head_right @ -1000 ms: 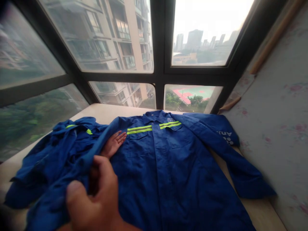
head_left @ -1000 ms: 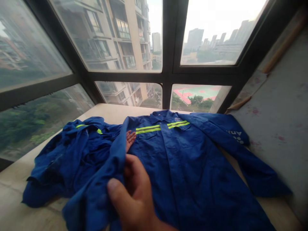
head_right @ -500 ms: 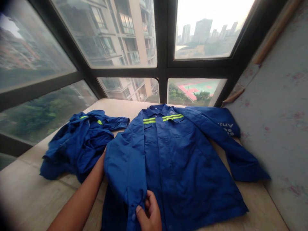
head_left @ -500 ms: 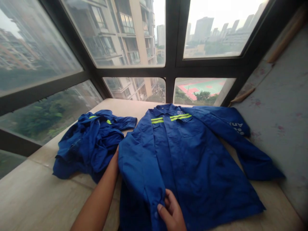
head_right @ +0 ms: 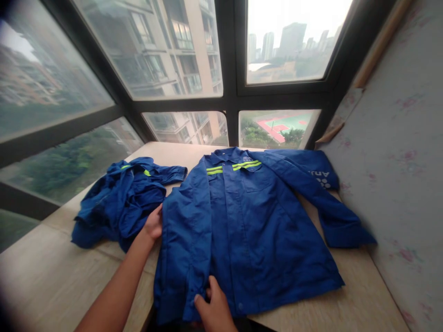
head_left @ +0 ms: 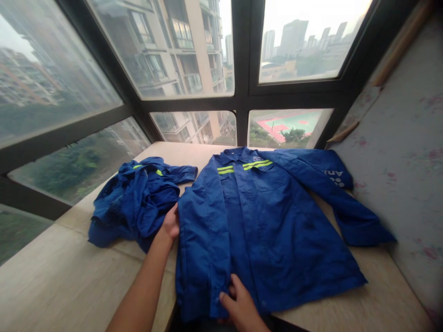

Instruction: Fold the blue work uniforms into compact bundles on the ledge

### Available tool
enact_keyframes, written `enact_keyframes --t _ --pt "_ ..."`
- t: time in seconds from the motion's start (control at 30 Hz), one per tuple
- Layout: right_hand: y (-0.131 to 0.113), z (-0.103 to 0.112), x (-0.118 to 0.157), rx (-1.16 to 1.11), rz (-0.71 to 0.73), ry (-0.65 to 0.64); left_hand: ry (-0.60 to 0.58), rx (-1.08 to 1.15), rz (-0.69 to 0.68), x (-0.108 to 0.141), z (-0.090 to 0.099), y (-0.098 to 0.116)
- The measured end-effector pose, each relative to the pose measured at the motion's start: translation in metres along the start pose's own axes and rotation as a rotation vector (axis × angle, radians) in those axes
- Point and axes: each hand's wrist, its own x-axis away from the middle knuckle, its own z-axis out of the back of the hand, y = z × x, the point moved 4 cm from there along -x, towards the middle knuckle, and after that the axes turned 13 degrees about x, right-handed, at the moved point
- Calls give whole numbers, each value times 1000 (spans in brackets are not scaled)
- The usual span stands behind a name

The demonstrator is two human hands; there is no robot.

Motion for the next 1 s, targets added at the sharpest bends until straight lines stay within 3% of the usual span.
enact_keyframes --t 0.1,0.17,0.37,0.5,0.6,0.67,0.77,0.83,0.93,1.0 --pt "-11 2 2 109 54 -76 16 -13 -9 24 11 -10" --pt "-15 1 1 63 30 -86 52 -107 16 49 21 -23" --pt "-31 -8 2 -193 2 -205 412 -518 77 105 57 -58" --pt "-23 -6 2 -183 -7 -200 442 -485 55 110 71 -76" --pt "-4 1 -2 40 7 -140 405 -506 -4 107 78 -79" --pt "2 10 -1 261 81 -109 378 -662 -53 107 83 -72" --pt "-11 34 7 540 272 -39 386 -1094 -212 109 89 -55" --pt "-32 53 14 682 414 48 400 -1403 -430 108 86 -44" --pt "-68 83 20 918 602 259 277 -1716 -768 99 63 -43" --pt "-86 100 18 1080 691 396 166 -1853 -876 87 41 -52"
